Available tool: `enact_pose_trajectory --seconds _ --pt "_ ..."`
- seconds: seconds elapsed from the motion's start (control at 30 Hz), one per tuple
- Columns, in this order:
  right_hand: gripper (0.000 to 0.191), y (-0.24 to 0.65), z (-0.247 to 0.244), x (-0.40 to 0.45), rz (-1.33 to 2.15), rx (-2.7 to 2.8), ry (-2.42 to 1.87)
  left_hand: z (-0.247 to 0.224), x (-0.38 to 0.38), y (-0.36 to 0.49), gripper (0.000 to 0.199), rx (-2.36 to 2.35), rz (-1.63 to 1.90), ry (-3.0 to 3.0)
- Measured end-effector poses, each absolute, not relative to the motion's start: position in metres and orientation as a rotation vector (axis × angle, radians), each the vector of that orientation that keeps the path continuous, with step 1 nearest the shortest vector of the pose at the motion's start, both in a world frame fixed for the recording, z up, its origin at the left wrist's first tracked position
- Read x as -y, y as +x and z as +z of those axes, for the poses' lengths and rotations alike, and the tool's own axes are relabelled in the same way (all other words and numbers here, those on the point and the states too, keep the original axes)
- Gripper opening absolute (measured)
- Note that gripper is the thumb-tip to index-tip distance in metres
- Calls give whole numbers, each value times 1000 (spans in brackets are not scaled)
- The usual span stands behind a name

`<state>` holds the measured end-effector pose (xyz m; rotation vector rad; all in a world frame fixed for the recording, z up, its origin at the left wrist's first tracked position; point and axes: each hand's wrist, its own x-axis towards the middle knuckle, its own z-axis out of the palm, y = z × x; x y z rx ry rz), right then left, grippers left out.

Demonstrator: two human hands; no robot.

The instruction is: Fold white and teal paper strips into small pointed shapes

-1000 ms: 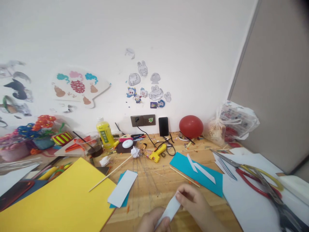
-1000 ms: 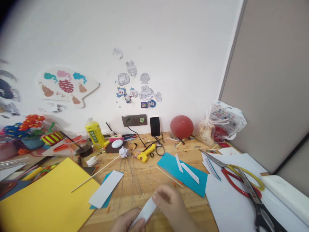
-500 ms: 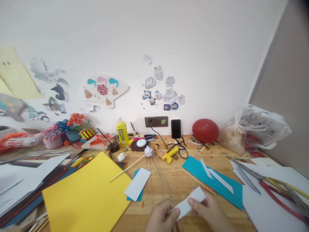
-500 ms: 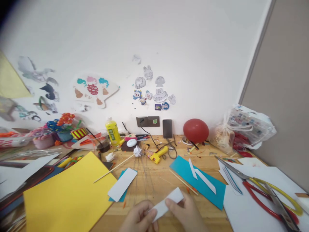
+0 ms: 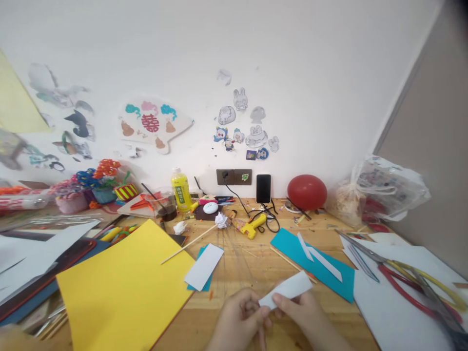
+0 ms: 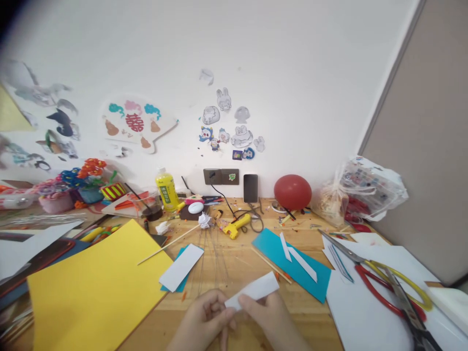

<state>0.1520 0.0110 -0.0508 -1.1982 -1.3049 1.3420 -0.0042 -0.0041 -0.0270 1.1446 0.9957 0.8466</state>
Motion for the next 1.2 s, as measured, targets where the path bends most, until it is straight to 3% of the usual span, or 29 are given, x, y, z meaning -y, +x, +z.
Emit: enact_pose_trajectory --seconds 0.63,1.2 --pt "31 146 -31 0 1348 1207 -1238 -27 7 -3 43 -948 827 1102" --pt "35 144 -28 1 1378 1198 -1200 -31 8 -4 58 -1071 576 1284"
